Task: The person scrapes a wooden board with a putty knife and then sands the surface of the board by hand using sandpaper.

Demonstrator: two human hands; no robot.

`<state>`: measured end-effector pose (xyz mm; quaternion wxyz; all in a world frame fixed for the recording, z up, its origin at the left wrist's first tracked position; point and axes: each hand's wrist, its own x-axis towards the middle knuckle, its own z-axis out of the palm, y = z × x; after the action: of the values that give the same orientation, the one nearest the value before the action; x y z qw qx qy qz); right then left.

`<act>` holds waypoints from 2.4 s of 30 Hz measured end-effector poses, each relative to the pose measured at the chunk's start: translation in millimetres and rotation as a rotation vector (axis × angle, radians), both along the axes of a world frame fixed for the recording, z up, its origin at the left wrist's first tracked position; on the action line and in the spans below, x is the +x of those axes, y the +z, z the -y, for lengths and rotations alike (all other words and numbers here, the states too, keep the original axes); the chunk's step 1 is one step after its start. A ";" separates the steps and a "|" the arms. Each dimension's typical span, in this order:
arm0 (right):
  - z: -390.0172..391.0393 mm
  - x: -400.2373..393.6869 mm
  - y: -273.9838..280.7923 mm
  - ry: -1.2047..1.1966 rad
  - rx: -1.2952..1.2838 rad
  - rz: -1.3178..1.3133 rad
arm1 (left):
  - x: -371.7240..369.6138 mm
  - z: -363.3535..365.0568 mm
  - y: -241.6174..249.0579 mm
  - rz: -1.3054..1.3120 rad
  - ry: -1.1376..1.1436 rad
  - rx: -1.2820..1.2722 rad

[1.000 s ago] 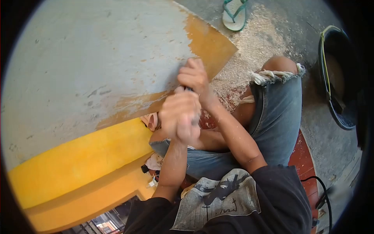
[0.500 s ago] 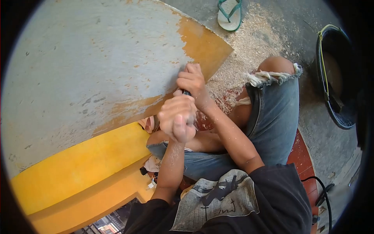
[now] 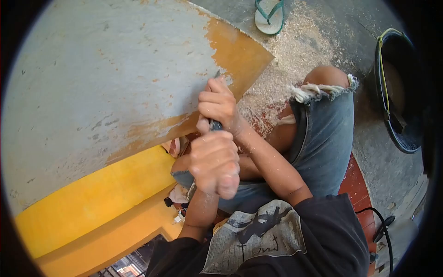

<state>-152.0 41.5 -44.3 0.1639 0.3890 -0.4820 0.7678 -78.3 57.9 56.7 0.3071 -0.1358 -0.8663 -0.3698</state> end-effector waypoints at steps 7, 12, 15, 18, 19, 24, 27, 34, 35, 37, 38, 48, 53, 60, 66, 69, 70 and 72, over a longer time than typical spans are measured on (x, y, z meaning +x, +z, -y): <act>5.6 4.6 -16.2 0.057 0.015 0.002 | 1.7 7.2 -5.5 0.083 0.296 0.008; 0.2 4.9 -13.1 -0.034 0.079 0.070 | -6.5 -0.5 -5.3 0.008 -0.013 0.089; 4.4 2.0 -13.5 -0.032 -0.006 0.013 | -3.9 2.1 -8.5 -0.023 0.044 0.049; -1.2 13.3 -7.8 -0.029 0.042 0.049 | 6.6 1.3 -7.6 0.014 0.008 0.043; -2.1 9.7 0.2 -0.030 0.019 0.025 | 4.9 0.2 -4.9 0.012 0.024 0.058; 7.9 7.0 -39.5 -0.065 0.168 0.159 | 2.3 31.1 -30.8 0.159 0.205 0.025; 7.2 7.2 -33.2 -0.060 0.066 0.095 | -4.0 8.4 -24.9 0.026 0.053 0.100; 11.3 7.7 -35.3 -0.085 0.111 0.096 | -7.0 11.9 -21.4 0.073 0.044 0.103; 8.4 5.6 -27.7 -0.077 0.064 0.084 | -8.2 6.0 -18.5 0.011 0.025 0.093; 6.9 4.8 -34.5 -0.047 0.051 0.053 | -5.0 8.5 -27.7 -0.018 0.017 0.146; 7.4 7.4 -46.7 -0.056 0.101 0.110 | -6.2 18.6 -37.4 0.069 0.057 0.132; 12.9 13.3 -57.7 -0.057 0.136 0.132 | -3.4 26.4 -44.3 0.112 0.153 0.066; 12.2 12.3 -43.3 -0.055 0.079 0.043 | 2.8 20.9 -33.7 0.058 0.037 0.122; 12.8 10.3 -50.3 -0.087 0.131 0.079 | -0.4 17.6 -43.8 -0.005 0.050 0.125; 14.2 8.7 -46.0 -0.101 0.149 0.114 | 1.6 16.5 -28.5 0.084 0.013 0.153; 16.5 12.2 -50.5 -0.104 0.127 0.089 | -3.1 26.9 -45.9 0.126 0.111 0.113; 16.8 12.9 -52.4 -0.090 0.139 0.118 | -8.4 33.6 -48.8 0.138 0.096 0.118; 13.7 8.7 -43.9 -0.093 0.165 0.124 | -11.3 26.9 -34.1 0.026 0.036 0.131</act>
<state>-143.2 27.8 -88.2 0.1367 0.3301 -0.5703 0.7397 -89.5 31.0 22.6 0.3108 -0.0948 -0.8465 -0.4218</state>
